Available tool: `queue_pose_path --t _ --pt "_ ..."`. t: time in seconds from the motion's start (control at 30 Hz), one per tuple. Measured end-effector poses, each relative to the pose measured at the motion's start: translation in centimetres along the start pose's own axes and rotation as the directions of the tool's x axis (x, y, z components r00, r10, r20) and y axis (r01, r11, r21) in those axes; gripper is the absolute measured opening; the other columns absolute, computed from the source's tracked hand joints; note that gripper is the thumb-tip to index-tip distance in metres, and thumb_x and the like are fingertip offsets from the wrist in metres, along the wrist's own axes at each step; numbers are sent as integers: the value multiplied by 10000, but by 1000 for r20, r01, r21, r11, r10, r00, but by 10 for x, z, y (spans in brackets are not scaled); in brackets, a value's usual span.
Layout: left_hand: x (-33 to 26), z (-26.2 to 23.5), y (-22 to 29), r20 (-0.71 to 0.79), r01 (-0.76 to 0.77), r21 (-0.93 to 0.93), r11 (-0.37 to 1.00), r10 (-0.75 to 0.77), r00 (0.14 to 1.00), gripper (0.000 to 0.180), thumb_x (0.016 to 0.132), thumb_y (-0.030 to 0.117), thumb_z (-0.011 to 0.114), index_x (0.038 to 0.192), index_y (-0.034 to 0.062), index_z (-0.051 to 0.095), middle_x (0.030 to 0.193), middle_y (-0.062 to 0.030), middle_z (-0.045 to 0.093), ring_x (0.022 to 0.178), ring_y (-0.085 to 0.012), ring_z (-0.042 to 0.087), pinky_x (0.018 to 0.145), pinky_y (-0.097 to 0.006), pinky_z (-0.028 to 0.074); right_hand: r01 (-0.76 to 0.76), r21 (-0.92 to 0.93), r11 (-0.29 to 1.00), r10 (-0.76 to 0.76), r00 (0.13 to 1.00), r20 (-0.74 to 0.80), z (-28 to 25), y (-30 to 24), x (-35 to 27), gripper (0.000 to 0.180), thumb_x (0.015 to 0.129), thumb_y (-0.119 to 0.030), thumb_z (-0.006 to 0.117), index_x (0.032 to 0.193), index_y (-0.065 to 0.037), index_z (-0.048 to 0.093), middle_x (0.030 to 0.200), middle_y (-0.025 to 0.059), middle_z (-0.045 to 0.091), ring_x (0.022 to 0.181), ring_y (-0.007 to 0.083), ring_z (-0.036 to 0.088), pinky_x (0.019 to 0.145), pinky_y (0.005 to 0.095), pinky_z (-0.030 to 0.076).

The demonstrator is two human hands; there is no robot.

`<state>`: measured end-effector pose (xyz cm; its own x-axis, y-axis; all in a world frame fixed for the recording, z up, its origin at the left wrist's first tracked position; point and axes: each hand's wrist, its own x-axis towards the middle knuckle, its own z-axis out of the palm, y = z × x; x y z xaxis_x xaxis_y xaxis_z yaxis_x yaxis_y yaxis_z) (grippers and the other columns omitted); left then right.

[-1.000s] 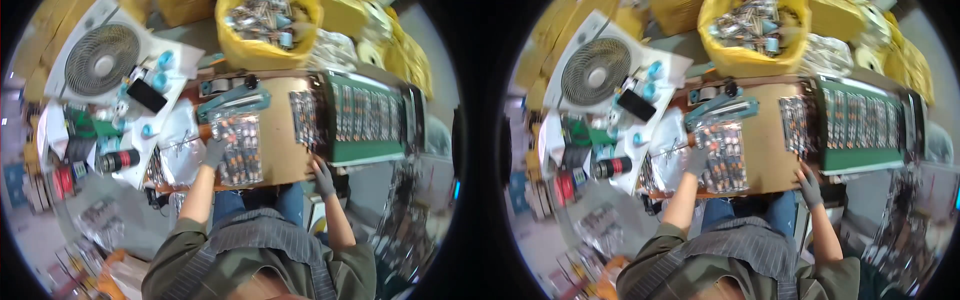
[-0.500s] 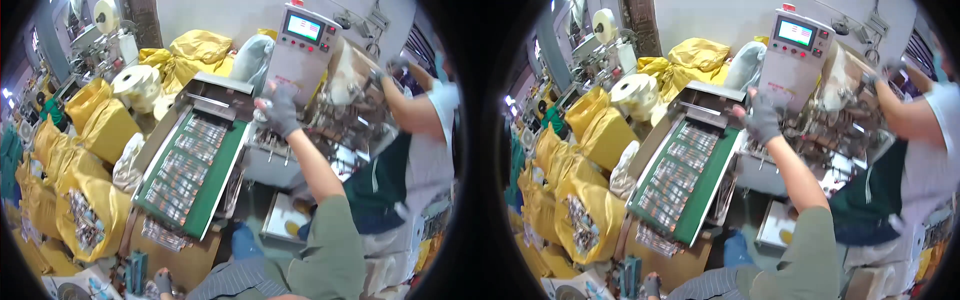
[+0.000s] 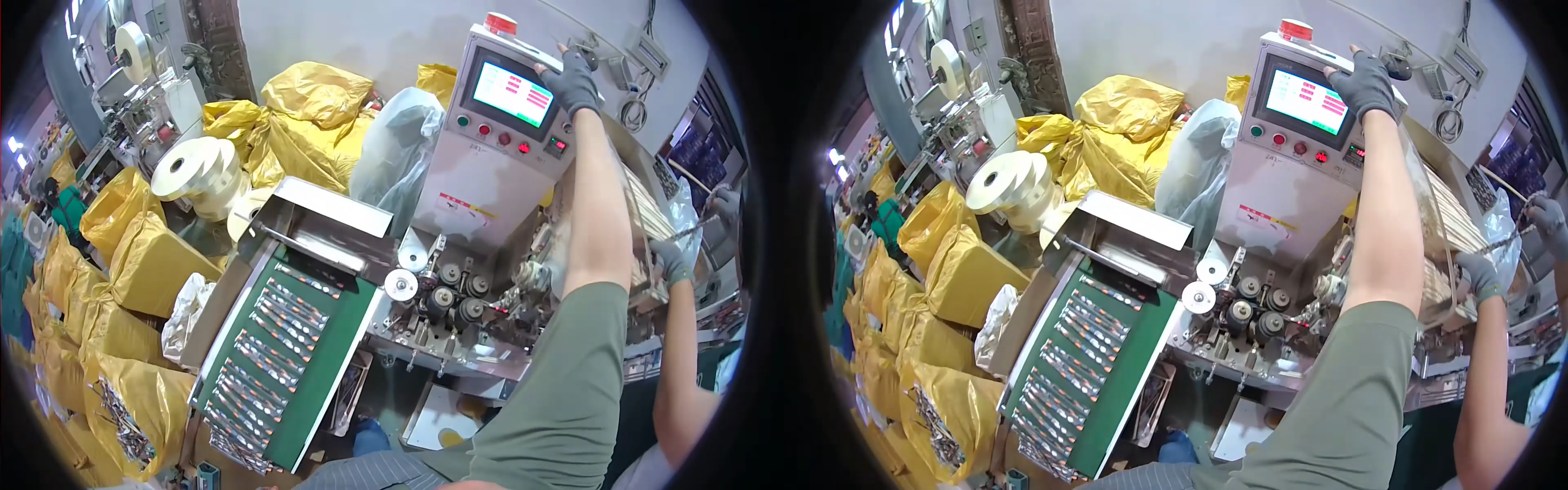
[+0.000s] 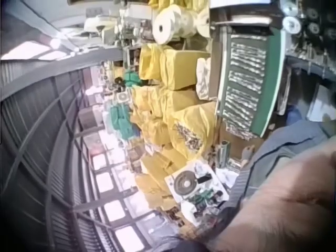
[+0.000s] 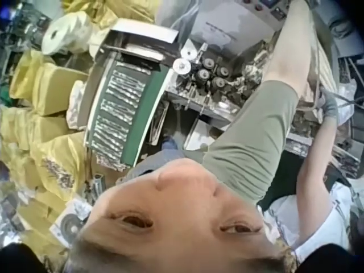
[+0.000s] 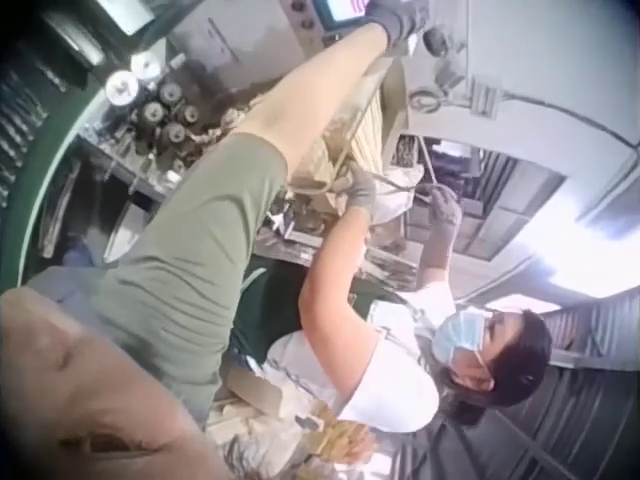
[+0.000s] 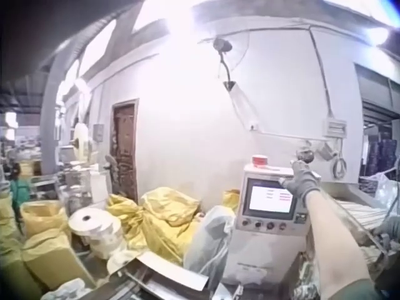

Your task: Packaging groups of brushes into plastic bags at a factory workstation using manual packing and heat-sealing tools.

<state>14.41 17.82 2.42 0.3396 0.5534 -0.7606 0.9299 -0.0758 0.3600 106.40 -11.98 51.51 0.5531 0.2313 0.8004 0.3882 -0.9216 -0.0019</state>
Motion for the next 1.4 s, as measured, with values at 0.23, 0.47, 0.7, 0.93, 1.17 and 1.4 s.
queue_pose_path --t 0.23,0.47,0.7,0.93,1.17,1.4 --pt "7 4 82 -90 -85 -135 987 73 993 365 824 365 615 908 13 666 852 -163 663 753 -236 619 700 -340 469 -40 -179 983 50 997 55 67 6 -5 852 620 -414 707 1342 -107 373 1296 131 447 1231 277 382 1039 394 225" --pt "22 0 131 49 -69 50 996 67 997 378 836 341 606 1029 18 640 908 -170 665 805 -248 630 726 -345 474 13 -135 991 -24 997 -77 75 6 -17 818 608 -377 723 1317 -152 381 1230 128 463 1210 298 369 1016 412 216" --pt "-2 -18 181 54 -112 59 992 109 993 399 818 342 637 1030 4 644 974 -169 658 876 -235 606 788 -345 466 2 16 1000 -2 1000 12 77 18 -13 790 640 -429 733 1278 -65 441 1221 196 474 1220 340 379 1008 412 278" --pt "20 18 114 -96 -226 123 966 238 966 316 755 319 654 909 48 607 748 -148 623 668 -248 600 578 -388 444 140 825 548 36 981 -191 104 -233 -172 430 815 -254 658 1145 -12 525 1080 132 580 1021 240 542 907 308 405" --pt "-72 14 117 -369 -39 -275 961 -68 927 397 794 364 636 939 -5 610 772 -142 642 708 -272 612 667 -377 467 -104 662 742 -607 317 729 216 -402 -485 887 753 -630 538 1303 49 382 1322 256 415 1229 368 406 1031 393 318" --pt "-98 38 -61 -264 261 -344 902 -359 895 324 849 332 577 946 26 622 806 -151 625 749 -261 604 684 -351 457 62 764 643 -731 348 587 80 -556 -680 1029 753 -706 464 1429 -1 141 1479 237 130 1378 383 90 1101 490 67"
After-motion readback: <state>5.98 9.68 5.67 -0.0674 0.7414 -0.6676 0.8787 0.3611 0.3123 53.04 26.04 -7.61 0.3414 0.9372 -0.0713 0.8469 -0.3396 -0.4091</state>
